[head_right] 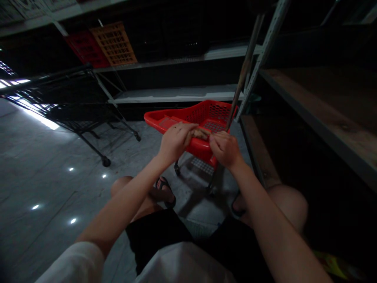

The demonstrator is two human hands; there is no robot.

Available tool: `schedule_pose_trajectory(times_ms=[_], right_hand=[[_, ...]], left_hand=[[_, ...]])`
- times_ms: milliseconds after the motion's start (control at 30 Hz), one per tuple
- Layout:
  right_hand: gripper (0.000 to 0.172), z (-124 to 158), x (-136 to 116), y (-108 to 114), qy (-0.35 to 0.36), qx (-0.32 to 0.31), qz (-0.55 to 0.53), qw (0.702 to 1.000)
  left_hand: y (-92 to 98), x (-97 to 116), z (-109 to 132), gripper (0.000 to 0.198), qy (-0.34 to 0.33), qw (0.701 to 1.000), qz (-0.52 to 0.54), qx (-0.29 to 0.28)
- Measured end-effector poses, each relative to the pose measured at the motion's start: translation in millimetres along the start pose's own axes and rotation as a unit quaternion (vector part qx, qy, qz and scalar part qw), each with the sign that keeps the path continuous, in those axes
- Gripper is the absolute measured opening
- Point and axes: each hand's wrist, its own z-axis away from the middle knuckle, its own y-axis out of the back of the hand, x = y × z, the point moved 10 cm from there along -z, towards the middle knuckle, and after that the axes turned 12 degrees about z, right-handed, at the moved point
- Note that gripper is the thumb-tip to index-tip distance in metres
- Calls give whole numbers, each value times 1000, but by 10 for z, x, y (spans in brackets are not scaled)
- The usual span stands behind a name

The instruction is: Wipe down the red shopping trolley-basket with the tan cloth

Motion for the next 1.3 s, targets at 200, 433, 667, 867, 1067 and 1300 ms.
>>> schedule_pose_trajectory(times_ms=[200,433,667,867,1067,1300], right_hand=[[37,-231,102,-92,-28,0,0,1000],[29,-490,539,-216,-35,-62,21,997],[24,-514,1051,-264,-105,-124,107,981],[30,-420,1088,-245,-80,-78,31,993],[28,-412,927,-282,-64,-63,-7,996],[34,-422,697,-303,-107,35,-134,985]], left_hand=[[779,-1434,41,36,168,983,3,73],[501,-1380,-335,43,114,989,79,47],[-599,-98,-578,49,-24,986,141,-82],[-64,-972,-487,43,27,996,84,34],[785,-2167,-321,24,133,986,31,99],[88,-1004,-230,39,26,988,75,130]])
